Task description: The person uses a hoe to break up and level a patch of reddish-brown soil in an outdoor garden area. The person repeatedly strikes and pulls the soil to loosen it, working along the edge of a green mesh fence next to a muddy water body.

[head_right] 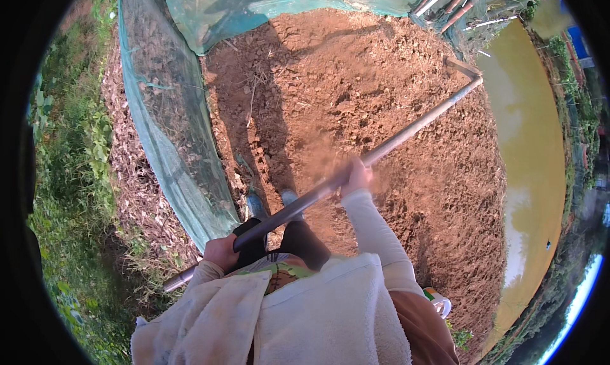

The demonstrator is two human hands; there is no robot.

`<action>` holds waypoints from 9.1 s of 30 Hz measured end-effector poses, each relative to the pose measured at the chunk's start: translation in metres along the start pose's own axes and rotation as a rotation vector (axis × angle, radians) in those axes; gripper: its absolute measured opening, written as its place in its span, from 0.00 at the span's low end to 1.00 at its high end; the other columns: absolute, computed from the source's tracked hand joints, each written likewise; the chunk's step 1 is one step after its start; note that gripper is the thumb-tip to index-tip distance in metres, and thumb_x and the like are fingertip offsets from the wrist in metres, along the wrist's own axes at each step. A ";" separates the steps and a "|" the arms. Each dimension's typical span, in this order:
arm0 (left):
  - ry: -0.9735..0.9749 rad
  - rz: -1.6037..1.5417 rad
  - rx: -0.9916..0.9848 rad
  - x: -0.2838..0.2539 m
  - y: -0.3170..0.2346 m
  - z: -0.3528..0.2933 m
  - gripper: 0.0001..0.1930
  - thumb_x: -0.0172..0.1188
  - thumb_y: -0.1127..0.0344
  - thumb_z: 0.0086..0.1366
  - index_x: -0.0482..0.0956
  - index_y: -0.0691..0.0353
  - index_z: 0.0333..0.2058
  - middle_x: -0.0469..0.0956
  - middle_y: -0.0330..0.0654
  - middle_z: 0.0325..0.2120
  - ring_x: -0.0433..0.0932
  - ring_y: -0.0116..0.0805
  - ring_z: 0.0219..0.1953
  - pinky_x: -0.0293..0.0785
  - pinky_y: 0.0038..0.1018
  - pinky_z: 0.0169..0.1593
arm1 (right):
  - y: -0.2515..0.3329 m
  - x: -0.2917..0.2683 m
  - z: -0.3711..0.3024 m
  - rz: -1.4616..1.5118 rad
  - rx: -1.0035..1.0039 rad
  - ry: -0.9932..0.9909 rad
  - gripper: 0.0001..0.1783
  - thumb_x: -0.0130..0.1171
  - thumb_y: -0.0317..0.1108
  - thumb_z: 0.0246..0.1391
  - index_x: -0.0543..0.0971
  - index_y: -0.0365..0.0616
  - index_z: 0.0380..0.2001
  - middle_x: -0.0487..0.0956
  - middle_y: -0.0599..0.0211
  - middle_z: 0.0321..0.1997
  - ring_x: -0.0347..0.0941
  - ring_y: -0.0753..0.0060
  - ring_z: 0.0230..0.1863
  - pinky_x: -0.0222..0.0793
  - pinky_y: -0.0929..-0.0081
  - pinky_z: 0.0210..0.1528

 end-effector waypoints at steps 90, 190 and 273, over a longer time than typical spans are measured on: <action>0.014 0.020 -0.614 0.029 0.128 -0.171 0.08 0.60 0.59 0.40 0.79 0.50 0.22 0.76 0.42 0.19 0.76 0.41 0.25 0.72 0.33 0.34 | -0.101 0.016 -0.018 -0.045 0.338 0.352 0.04 0.51 0.25 0.44 0.67 0.40 0.24 0.67 0.62 0.21 0.64 0.64 0.24 0.65 0.64 0.29; -0.006 -0.113 0.041 0.006 -0.053 0.028 0.08 0.53 0.65 0.46 0.70 0.57 0.28 0.74 0.48 0.18 0.75 0.47 0.25 0.69 0.39 0.29 | 0.025 -0.004 0.037 -0.102 0.020 0.091 0.08 0.52 0.30 0.49 0.63 0.47 0.27 0.65 0.69 0.18 0.62 0.72 0.19 0.64 0.70 0.25; 0.473 0.229 -0.600 -0.061 0.162 -0.257 0.12 0.57 0.65 0.36 0.80 0.50 0.26 0.77 0.43 0.24 0.75 0.44 0.30 0.72 0.34 0.37 | -0.188 -0.063 -0.098 -0.148 0.818 0.061 0.17 0.55 0.27 0.46 0.62 0.38 0.39 0.67 0.56 0.32 0.68 0.57 0.35 0.70 0.61 0.36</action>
Point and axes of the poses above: each hand's wrist, its own z-axis towards the middle knuckle, its own x-axis out of the palm, y = z × x, the point moved 4 cm from there along z, towards the middle knuckle
